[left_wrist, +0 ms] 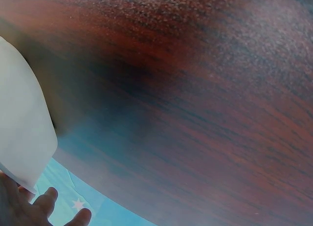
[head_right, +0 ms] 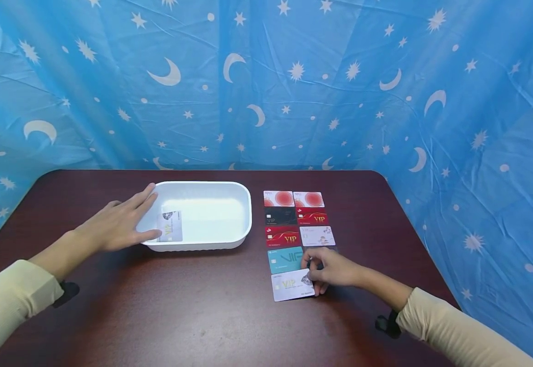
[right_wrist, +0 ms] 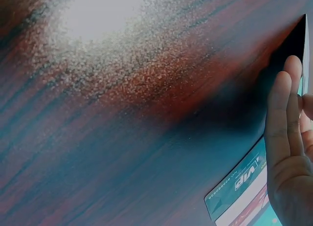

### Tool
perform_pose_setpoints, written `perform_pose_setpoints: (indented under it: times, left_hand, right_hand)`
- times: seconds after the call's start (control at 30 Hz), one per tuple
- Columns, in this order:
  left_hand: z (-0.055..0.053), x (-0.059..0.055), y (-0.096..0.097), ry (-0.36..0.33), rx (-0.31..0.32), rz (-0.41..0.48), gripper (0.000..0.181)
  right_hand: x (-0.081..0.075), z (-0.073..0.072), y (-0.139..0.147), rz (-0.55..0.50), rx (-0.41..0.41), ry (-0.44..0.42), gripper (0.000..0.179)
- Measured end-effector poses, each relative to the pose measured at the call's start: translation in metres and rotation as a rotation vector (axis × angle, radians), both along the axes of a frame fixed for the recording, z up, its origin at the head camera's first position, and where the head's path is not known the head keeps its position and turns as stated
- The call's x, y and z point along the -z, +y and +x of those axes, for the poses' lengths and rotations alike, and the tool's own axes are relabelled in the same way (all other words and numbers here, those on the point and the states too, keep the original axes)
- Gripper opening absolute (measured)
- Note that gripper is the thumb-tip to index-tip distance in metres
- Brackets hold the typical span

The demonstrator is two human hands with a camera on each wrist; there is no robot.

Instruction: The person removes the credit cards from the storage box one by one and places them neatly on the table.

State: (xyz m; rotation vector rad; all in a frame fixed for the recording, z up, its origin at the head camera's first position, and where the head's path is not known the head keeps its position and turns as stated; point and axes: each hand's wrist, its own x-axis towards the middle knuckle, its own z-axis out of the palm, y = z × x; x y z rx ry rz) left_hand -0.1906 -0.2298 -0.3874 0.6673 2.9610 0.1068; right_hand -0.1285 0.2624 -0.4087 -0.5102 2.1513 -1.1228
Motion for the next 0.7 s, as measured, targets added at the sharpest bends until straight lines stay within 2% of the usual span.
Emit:
perform_pose_setpoints:
  times: [0.47,0.7]
  left_hand:
    - [0.0003,0.0008,-0.0006,0.01,-0.002,0.002,0.097]
    - [-0.0008,-0.0002,0.0011,0.006,0.005,-0.002,0.096]
  right_hand:
    - [0.0003,0.0001,-0.0013,0.026,-0.008,-0.021,0.016]
    - [-0.0035,-0.0051,0.0006,0.031,-0.006,0.007,0.019]
